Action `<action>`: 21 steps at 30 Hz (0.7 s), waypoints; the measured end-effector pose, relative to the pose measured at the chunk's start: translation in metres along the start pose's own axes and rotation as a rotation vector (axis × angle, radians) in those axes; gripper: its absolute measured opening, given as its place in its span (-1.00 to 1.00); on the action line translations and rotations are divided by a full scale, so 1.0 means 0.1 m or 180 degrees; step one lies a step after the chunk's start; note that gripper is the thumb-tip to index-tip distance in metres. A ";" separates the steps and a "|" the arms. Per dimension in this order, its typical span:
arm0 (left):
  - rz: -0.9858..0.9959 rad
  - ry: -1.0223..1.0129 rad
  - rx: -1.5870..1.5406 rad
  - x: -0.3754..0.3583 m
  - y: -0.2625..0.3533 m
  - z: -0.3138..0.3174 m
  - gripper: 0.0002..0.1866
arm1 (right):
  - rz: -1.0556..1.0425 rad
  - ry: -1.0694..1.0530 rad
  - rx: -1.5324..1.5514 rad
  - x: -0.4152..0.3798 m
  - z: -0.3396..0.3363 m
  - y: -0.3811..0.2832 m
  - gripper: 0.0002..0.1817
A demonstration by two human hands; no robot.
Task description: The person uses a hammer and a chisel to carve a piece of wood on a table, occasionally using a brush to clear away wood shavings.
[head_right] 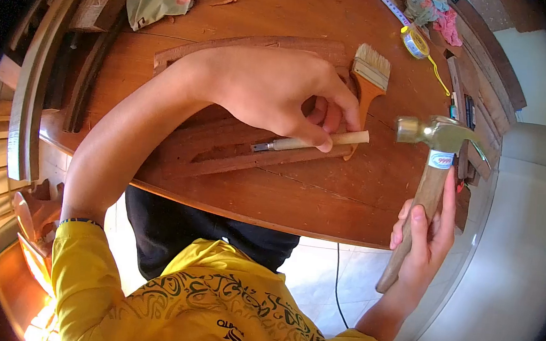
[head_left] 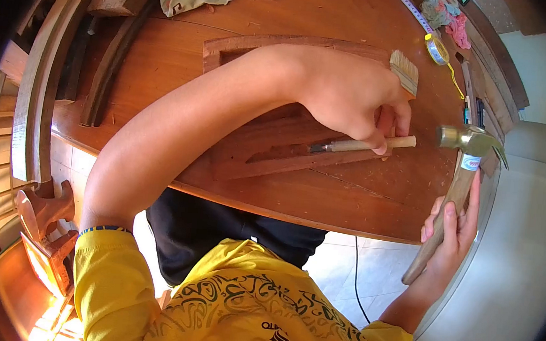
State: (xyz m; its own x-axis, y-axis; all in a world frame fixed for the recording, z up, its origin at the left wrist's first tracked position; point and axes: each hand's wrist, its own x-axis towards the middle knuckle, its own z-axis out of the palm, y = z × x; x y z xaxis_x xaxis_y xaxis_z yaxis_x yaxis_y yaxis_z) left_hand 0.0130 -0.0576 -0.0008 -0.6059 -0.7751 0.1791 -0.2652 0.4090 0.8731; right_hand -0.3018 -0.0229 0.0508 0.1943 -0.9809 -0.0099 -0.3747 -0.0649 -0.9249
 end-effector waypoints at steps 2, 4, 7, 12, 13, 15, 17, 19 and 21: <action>0.0018 -0.0060 0.0015 0.00 0.01 0.00 -0.64 | 0.0067 -0.0237 -0.0021 -0.07 0.05 0.07 -0.26; 0.0023 -0.0108 0.0053 0.00 0.02 -0.02 -0.63 | 0.0068 -0.0345 -0.0124 -0.10 0.07 0.12 -0.26; -0.0049 -0.0147 0.0073 -0.02 0.06 -0.03 -0.63 | 0.0128 -0.0120 -0.0047 -0.10 -0.01 0.11 -0.26; -0.0123 -0.0227 0.0056 -0.01 0.10 -0.02 -0.61 | 0.0295 -0.0469 0.0112 -0.19 0.05 0.14 -0.24; -0.0159 -0.0250 0.0026 -0.02 0.10 -0.03 -0.61 | 0.0260 -0.0404 0.0156 -0.18 0.03 0.13 -0.24; -0.0258 -0.0233 0.0031 -0.02 0.10 -0.03 -0.61 | 0.0229 -0.0328 0.0227 -0.16 -0.03 0.14 -0.25; -0.0338 -0.0229 0.0049 -0.02 0.16 -0.04 -0.62 | 0.0306 -0.0309 0.0237 -0.19 0.02 0.11 -0.26; -0.0259 -0.0268 0.0034 -0.03 0.11 -0.03 -0.62 | 0.0263 -0.0534 0.0151 -0.27 0.06 0.18 -0.27; -0.0240 -0.0265 0.0075 -0.03 0.10 -0.04 -0.61 | 0.0340 -0.0374 0.0312 -0.27 0.04 0.14 -0.26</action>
State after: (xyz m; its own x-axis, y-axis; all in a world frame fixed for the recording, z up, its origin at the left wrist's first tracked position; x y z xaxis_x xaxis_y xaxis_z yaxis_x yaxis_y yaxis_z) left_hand 0.0150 -0.0533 0.0098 -0.6436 -0.7618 0.0742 -0.3292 0.3630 0.8717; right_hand -0.3082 0.0031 0.0368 0.2648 -0.9527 -0.1491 -0.3097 0.0624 -0.9488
